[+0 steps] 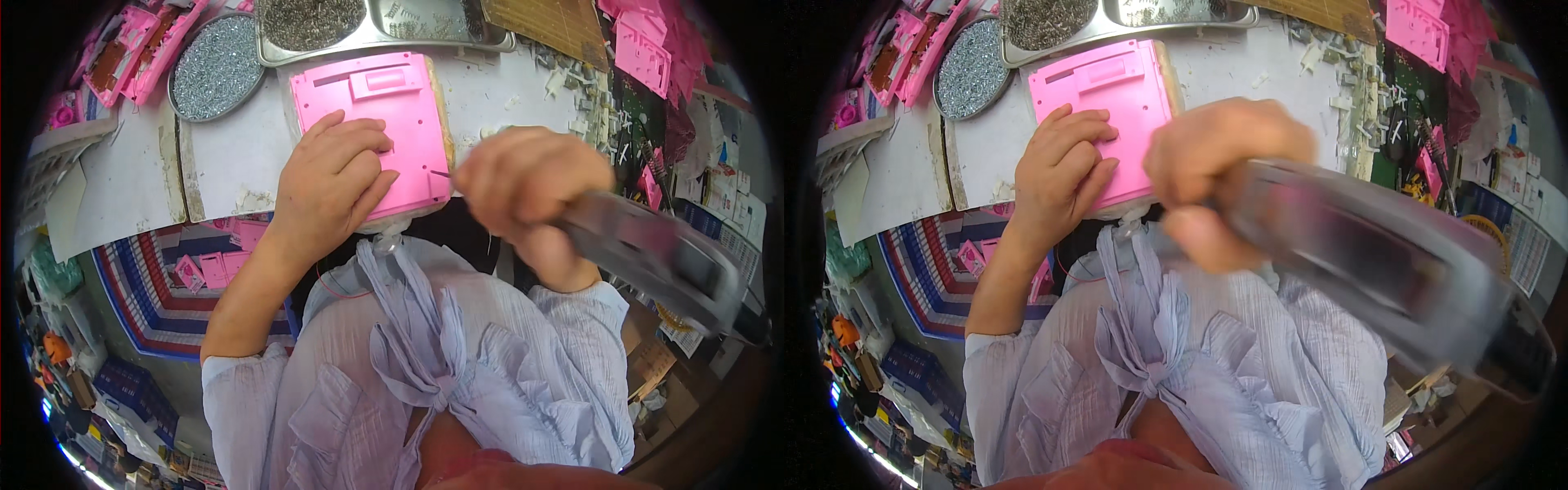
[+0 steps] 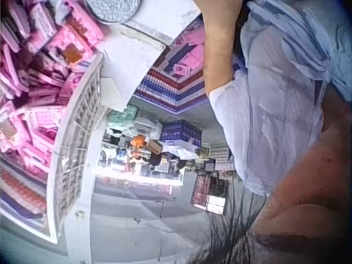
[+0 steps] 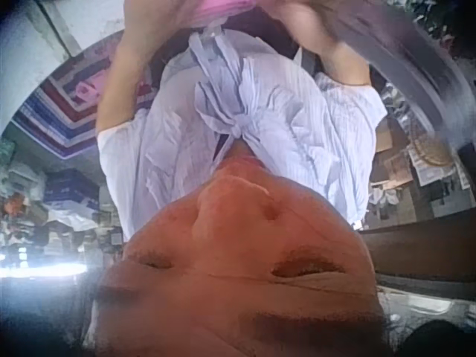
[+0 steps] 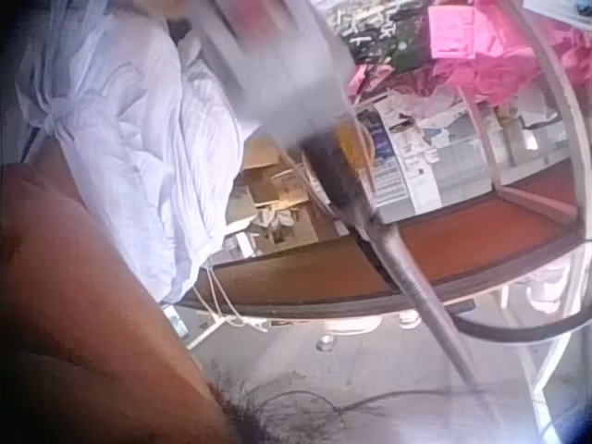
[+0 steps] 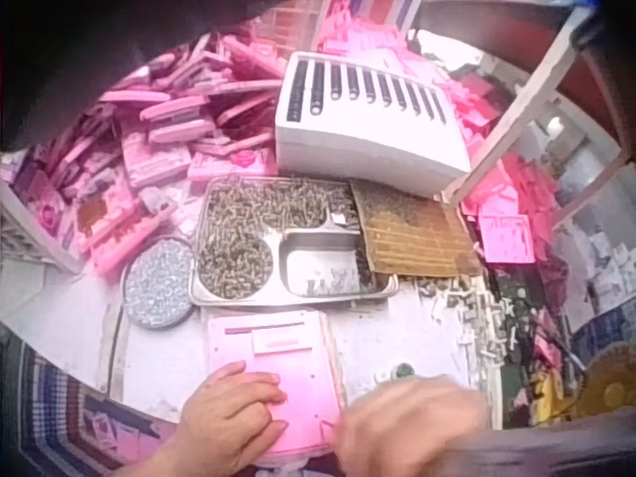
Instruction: Assemble and solder electronic components inside a pink plastic toy casing.
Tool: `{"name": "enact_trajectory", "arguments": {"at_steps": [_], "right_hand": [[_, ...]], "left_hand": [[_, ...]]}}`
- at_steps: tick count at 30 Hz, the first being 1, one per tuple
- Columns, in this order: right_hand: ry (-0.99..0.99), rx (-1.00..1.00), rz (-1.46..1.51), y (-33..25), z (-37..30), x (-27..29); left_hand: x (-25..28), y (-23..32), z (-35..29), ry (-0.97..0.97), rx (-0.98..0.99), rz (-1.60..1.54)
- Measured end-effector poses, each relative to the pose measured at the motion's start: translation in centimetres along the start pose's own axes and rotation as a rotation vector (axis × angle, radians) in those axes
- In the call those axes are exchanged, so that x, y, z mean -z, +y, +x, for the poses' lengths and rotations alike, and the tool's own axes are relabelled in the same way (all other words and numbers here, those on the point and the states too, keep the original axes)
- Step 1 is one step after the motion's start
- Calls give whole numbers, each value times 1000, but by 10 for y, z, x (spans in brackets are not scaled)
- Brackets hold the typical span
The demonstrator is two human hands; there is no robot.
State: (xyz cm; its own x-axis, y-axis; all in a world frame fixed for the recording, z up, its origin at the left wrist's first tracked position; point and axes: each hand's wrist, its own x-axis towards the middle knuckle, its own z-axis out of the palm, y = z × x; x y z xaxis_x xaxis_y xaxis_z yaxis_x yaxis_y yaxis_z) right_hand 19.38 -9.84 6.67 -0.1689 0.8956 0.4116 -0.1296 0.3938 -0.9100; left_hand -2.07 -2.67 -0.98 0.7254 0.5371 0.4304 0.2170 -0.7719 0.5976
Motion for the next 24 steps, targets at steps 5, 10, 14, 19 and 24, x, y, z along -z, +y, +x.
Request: {"name": "enact_trajectory", "arguments": {"at_steps": [5,10,14,19,24], "right_hand": [[-47,62,-127,17,5,-6],[-81,-32,-2,13,14,4],[6,-53,-40,20,35,16],[-42,-36,-171,32,37,19],[-66,-8,7,32,56,30]], "left_hand": [[0,1,0,-17,22,-29],[0,0,0,-18,29,-32],[1,0,0,-14,37,-42],[1,-1,0,-9,37,-62],[0,-1,-2,3,87,-113]]}}
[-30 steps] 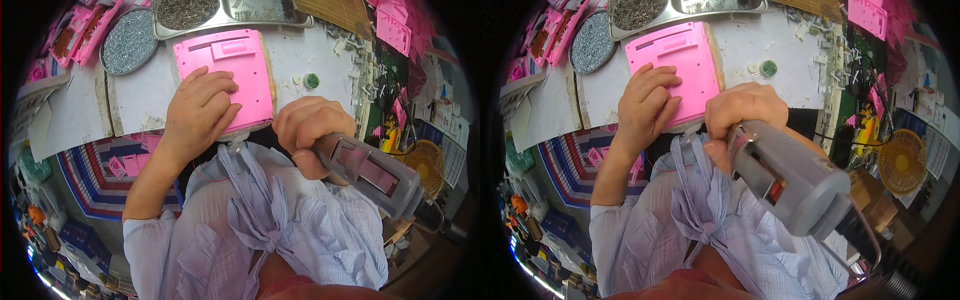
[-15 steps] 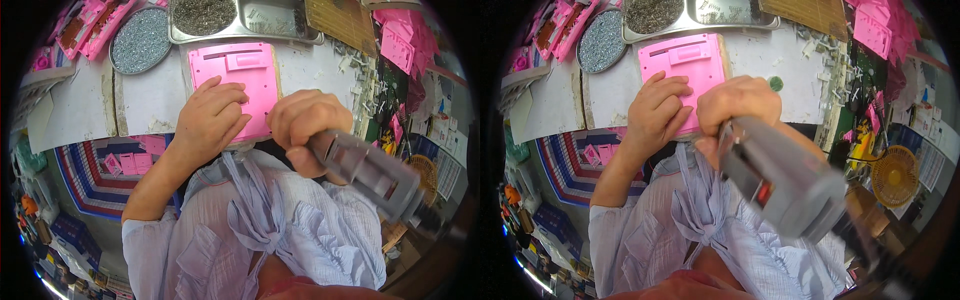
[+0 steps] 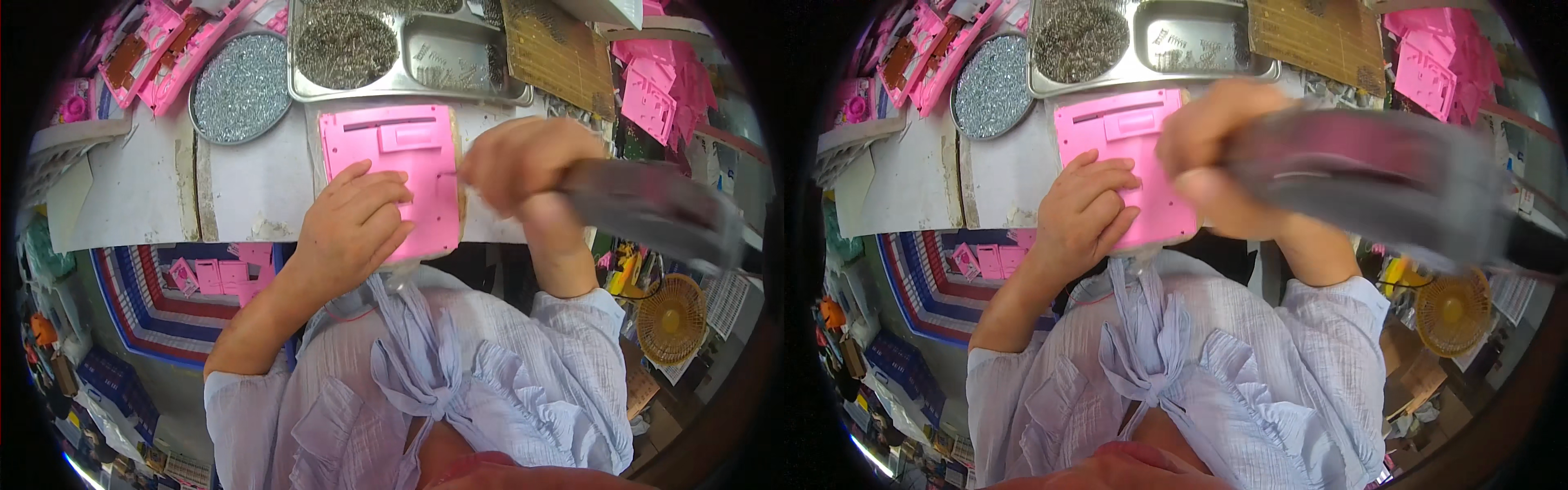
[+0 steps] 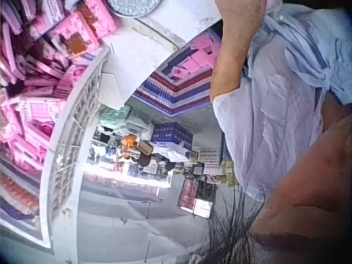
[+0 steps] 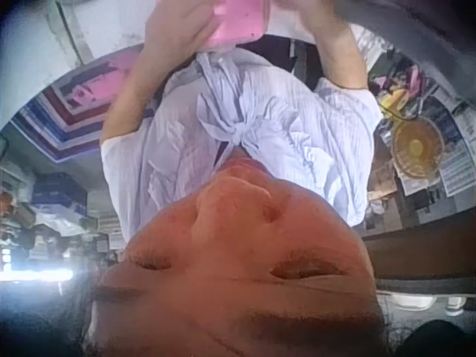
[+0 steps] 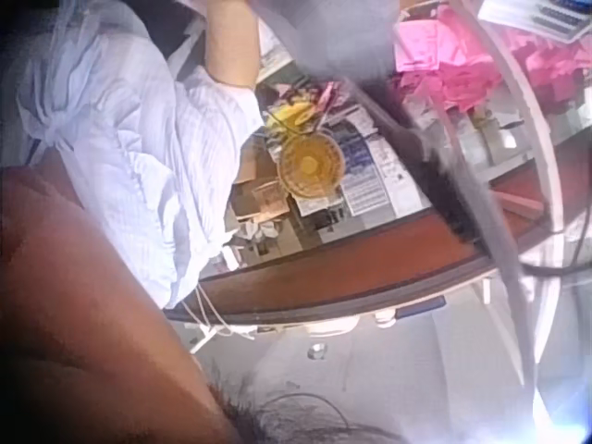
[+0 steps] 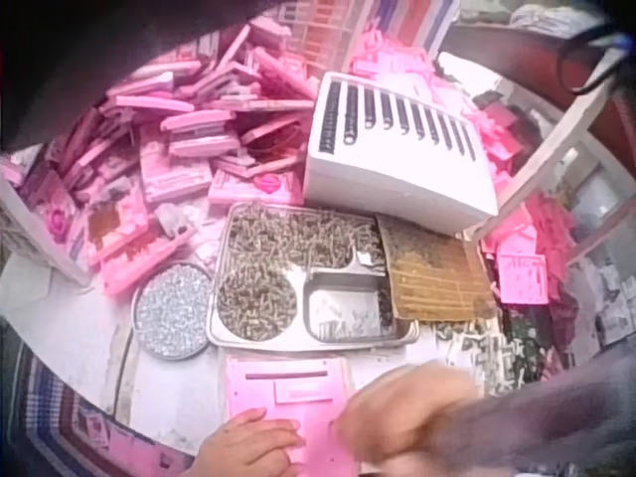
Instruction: Assemble and solder electronic components inside a pink plastic toy casing.
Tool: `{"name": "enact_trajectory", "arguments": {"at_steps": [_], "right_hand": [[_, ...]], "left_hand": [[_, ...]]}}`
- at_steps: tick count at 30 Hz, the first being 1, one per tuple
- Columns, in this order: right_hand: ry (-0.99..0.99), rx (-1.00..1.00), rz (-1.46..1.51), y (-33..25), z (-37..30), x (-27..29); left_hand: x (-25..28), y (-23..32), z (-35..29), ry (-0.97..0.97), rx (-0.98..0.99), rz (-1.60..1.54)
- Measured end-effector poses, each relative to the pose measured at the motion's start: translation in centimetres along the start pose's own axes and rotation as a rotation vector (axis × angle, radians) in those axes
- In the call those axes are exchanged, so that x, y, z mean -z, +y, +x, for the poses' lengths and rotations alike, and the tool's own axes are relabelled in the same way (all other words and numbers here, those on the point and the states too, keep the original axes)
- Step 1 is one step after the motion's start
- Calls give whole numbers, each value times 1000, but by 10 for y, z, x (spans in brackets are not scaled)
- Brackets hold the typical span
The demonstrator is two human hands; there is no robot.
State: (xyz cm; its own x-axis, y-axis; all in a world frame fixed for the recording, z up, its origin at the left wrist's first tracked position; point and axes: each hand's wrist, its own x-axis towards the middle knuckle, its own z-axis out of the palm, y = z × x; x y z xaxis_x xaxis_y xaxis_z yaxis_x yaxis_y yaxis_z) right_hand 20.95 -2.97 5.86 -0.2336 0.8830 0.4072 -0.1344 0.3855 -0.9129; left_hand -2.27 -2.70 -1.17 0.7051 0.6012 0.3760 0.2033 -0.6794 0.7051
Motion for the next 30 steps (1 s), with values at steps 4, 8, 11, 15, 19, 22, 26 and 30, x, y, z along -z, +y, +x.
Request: {"name": "enact_trajectory", "arguments": {"at_steps": [4,8,11,15,19,22,26,30], "right_hand": [[49,79,110,17,33,20],[15,24,163,45,35,23],[96,35,149,46,33,13],[18,-15,188,53,37,20],[-61,27,157,42,48,31],[-71,48,200,35,46,34],[-31,125,116,2,49,10],[-177,60,303,-24,49,-23]], "left_hand": [[2,1,2,-13,-8,10],[0,1,1,2,-16,-8],[-1,0,1,8,-10,-20],[-2,0,-1,26,-7,-4],[-4,0,0,50,-13,-29],[-2,1,1,53,-7,-59],[7,-3,-4,127,50,-135],[24,-1,-4,233,70,-12]]}}
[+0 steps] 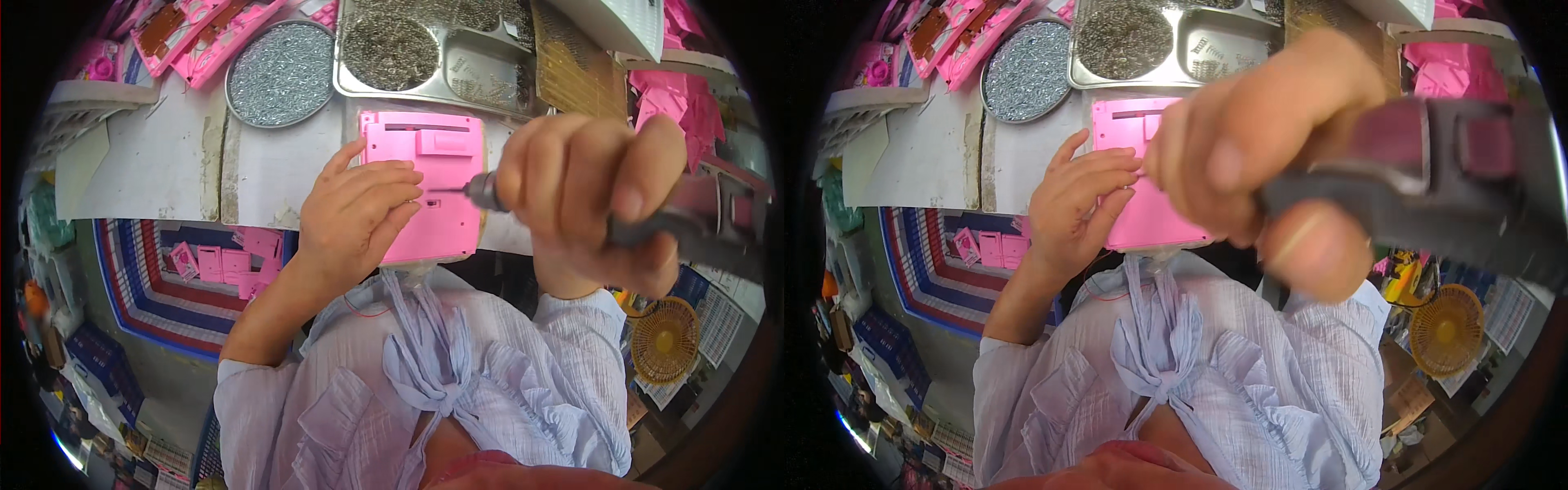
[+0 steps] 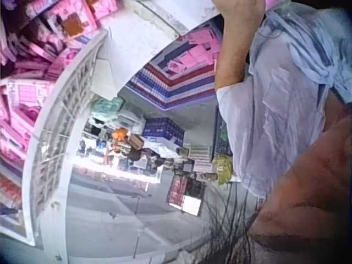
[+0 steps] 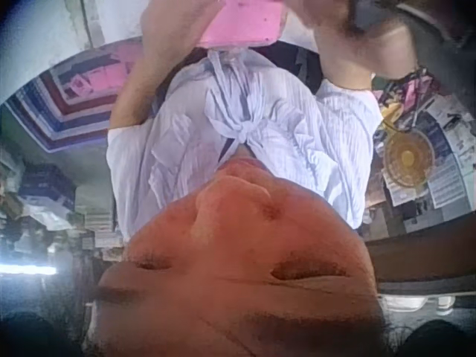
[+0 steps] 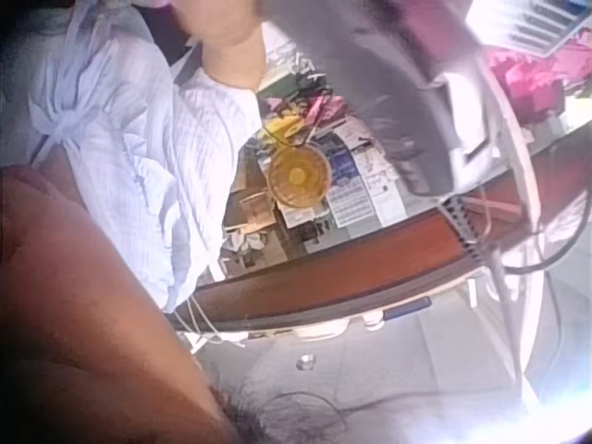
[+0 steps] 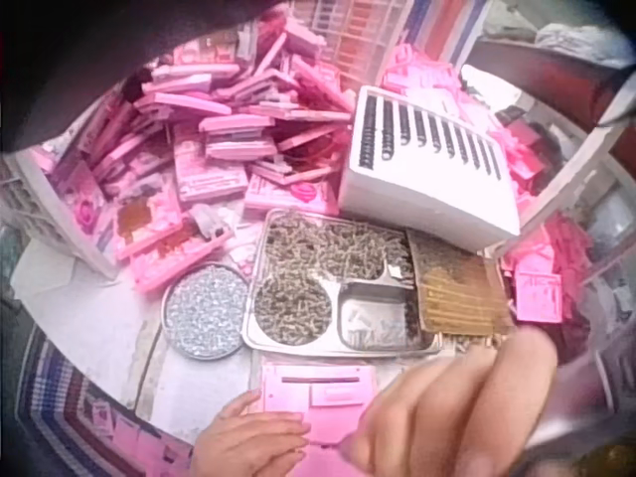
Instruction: Assemble and solder electronic components inside a pink plastic toy casing.
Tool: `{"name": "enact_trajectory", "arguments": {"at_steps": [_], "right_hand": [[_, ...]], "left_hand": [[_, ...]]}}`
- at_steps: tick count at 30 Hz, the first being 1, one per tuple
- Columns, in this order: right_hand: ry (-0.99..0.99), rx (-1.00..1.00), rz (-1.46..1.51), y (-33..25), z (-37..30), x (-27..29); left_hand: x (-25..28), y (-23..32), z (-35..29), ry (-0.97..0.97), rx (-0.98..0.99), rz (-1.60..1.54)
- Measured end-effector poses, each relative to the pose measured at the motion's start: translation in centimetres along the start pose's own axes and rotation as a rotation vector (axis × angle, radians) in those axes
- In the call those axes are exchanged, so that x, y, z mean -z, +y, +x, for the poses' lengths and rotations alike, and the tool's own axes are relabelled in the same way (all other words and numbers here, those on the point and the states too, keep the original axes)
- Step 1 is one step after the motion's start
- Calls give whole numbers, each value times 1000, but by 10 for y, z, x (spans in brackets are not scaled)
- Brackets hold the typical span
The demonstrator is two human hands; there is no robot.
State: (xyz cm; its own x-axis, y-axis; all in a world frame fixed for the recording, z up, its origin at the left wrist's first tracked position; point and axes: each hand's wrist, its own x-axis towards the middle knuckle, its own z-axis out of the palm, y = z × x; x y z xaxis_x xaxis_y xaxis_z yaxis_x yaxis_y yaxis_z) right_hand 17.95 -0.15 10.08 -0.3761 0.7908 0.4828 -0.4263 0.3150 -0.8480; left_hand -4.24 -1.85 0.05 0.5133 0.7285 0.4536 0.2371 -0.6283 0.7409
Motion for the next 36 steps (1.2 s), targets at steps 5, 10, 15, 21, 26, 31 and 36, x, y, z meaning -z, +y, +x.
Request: {"name": "enact_trajectory", "arguments": {"at_steps": [5,10,15,21,26,31,36], "right_hand": [[-51,-43,7,12,2,-10],[7,-83,4,20,10,-23],[20,-103,-11,29,18,-27],[-38,-18,-51,44,36,9],[160,90,106,69,34,2],[348,3,76,71,35,-13],[354,6,64,80,35,-13]], "left_hand": [[7,-2,-1,-12,10,15],[14,-13,-5,38,-8,36],[27,-23,-1,51,-107,202],[82,-101,35,170,71,555],[72,-111,33,165,200,600],[66,-111,37,151,172,683],[65,-122,38,129,146,752]]}}
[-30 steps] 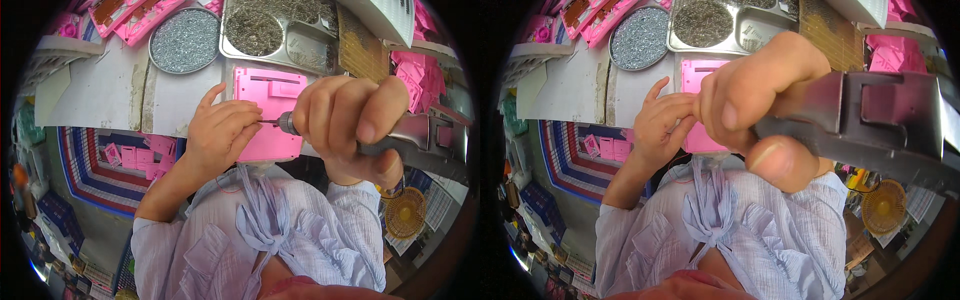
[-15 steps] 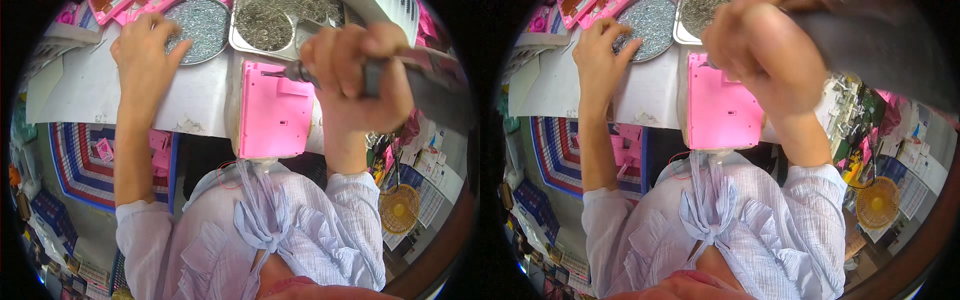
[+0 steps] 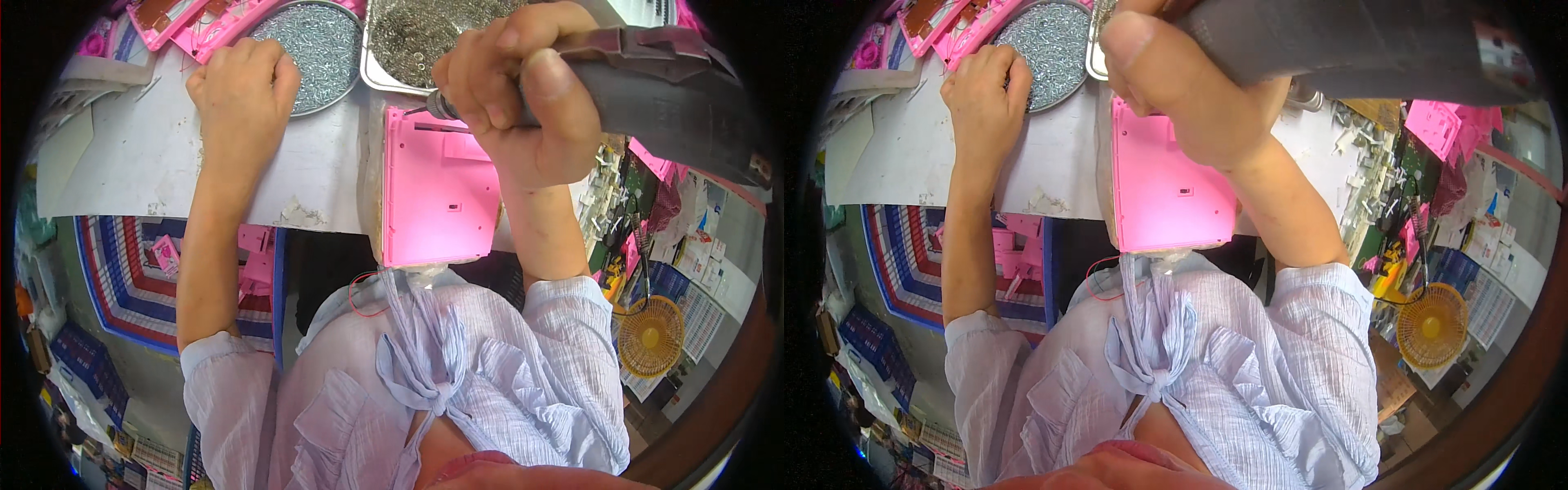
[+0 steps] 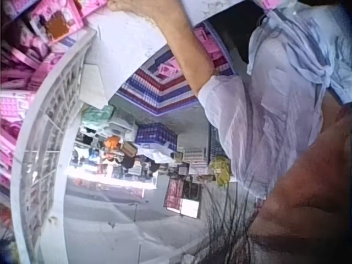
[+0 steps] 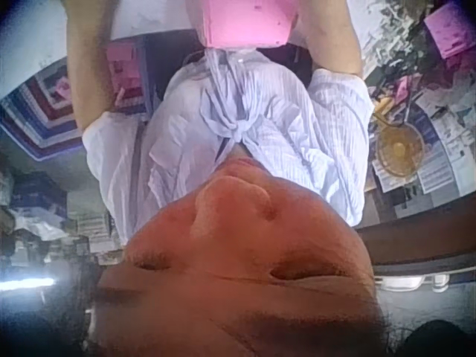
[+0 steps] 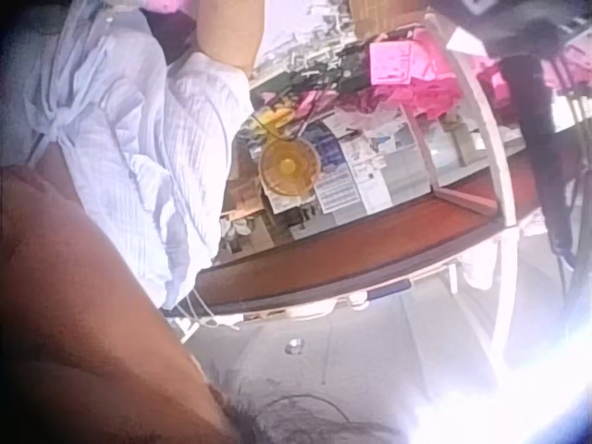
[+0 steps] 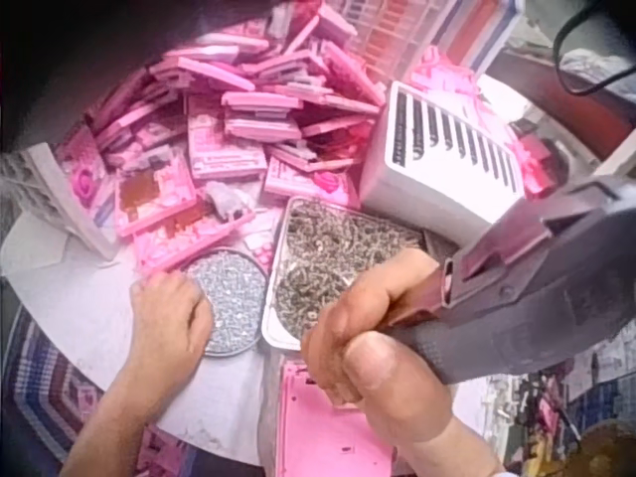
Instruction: Assemble and solder electronic components inside a pink plastic toy casing.
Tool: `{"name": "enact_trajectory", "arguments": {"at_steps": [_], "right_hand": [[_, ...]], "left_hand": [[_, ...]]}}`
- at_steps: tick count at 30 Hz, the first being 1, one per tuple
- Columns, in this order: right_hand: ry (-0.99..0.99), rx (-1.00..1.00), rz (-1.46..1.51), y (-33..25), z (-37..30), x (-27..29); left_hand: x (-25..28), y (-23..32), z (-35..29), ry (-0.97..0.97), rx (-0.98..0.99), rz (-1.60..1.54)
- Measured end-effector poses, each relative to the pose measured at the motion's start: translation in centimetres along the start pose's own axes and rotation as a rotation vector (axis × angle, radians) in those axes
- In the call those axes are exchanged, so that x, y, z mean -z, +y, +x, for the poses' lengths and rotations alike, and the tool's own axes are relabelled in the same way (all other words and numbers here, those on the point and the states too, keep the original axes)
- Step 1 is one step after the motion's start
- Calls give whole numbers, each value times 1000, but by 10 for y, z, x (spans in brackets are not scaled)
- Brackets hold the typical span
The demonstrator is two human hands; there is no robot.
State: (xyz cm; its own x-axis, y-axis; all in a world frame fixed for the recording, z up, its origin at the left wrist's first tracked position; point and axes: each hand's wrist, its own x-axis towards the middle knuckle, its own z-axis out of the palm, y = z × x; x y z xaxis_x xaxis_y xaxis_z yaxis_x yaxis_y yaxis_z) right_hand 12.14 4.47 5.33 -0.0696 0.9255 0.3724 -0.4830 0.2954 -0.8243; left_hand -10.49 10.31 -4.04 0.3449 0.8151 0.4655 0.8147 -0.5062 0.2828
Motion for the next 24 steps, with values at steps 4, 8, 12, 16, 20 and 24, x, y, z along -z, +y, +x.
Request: {"name": "enact_trajectory", "arguments": {"at_steps": [4,8,12,16,20,24], "right_hand": [[-90,-22,15,5,2,8],[-267,-26,-101,9,12,16],[-219,-14,-161,23,4,12],[-157,-19,-205,28,5,13],[-57,-76,-259,21,0,9],[-229,-45,-167,-7,-6,-3]], "left_hand": [[1,-2,-1,-16,-17,-125],[11,3,-3,-69,27,-257],[21,7,-12,-71,10,-362],[27,21,-20,-45,-14,-442],[27,39,-30,37,-80,-494],[24,52,-54,21,-61,-532]]}}
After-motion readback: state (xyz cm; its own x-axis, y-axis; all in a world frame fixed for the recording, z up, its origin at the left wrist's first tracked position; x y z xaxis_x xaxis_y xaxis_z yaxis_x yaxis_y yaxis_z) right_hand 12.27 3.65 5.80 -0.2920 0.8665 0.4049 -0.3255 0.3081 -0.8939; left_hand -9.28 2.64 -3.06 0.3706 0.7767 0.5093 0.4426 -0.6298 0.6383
